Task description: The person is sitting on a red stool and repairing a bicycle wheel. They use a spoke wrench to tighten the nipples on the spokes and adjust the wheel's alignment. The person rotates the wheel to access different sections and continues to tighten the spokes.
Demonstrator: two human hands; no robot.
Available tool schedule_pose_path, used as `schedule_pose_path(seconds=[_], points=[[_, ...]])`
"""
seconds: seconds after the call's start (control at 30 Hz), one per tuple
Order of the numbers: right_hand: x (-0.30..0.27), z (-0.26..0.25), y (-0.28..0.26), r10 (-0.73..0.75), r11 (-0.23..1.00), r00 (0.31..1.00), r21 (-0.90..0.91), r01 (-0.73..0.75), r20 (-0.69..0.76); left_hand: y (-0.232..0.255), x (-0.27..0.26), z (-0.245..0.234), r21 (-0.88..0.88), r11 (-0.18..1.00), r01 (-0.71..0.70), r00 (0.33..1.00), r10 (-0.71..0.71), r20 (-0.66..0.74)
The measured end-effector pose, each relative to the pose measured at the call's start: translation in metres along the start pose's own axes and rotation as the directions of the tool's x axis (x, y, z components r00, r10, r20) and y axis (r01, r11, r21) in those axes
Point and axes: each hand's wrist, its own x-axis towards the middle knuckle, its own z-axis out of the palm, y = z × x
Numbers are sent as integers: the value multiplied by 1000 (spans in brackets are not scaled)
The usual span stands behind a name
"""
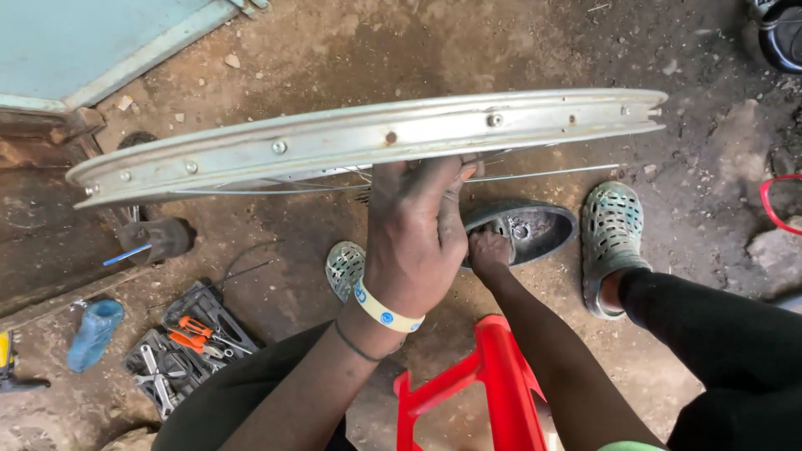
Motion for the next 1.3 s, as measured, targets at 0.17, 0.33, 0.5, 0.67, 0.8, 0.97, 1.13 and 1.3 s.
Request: schedule_pose_path(seconds=[0.17, 0.33, 0.5, 0.67, 0.8, 0.97, 1.13, 1.3], points=[[4, -11, 3, -53, 993, 984, -97, 70, 170, 1, 1, -6, 9, 997, 74, 996, -73, -53], [-18, -29, 6, 88, 988, 987, 116, -104, 132, -4, 0, -10, 31, 999, 43, 998, -42, -38], [-57, -58, 19, 496, 383, 862, 918, -106, -107, -7, 7, -12, 13, 999, 36, 996, -35, -80], [-62, -88, 41, 621, 308, 703, 933, 188, -346, -8, 20, -17, -65, 996, 59, 983, -69, -169], [-51, -95, 51, 476, 357, 847, 932, 60, -237, -12, 20, -16, -52, 994, 93, 981, -100, -167], [-68, -104, 67, 531, 525, 830, 836, -162, -172, -15, 14, -15, -1, 997, 75, 994, -75, -86], [-69, -111, 89, 185, 819, 847, 555, 148, -498, -19, 11, -15, 8, 998, 60, 995, -60, -78], [-77, -125, 81, 135, 837, 839, 514, 188, -527, -22, 9, -19, -60, 998, 26, 998, -29, -53]])
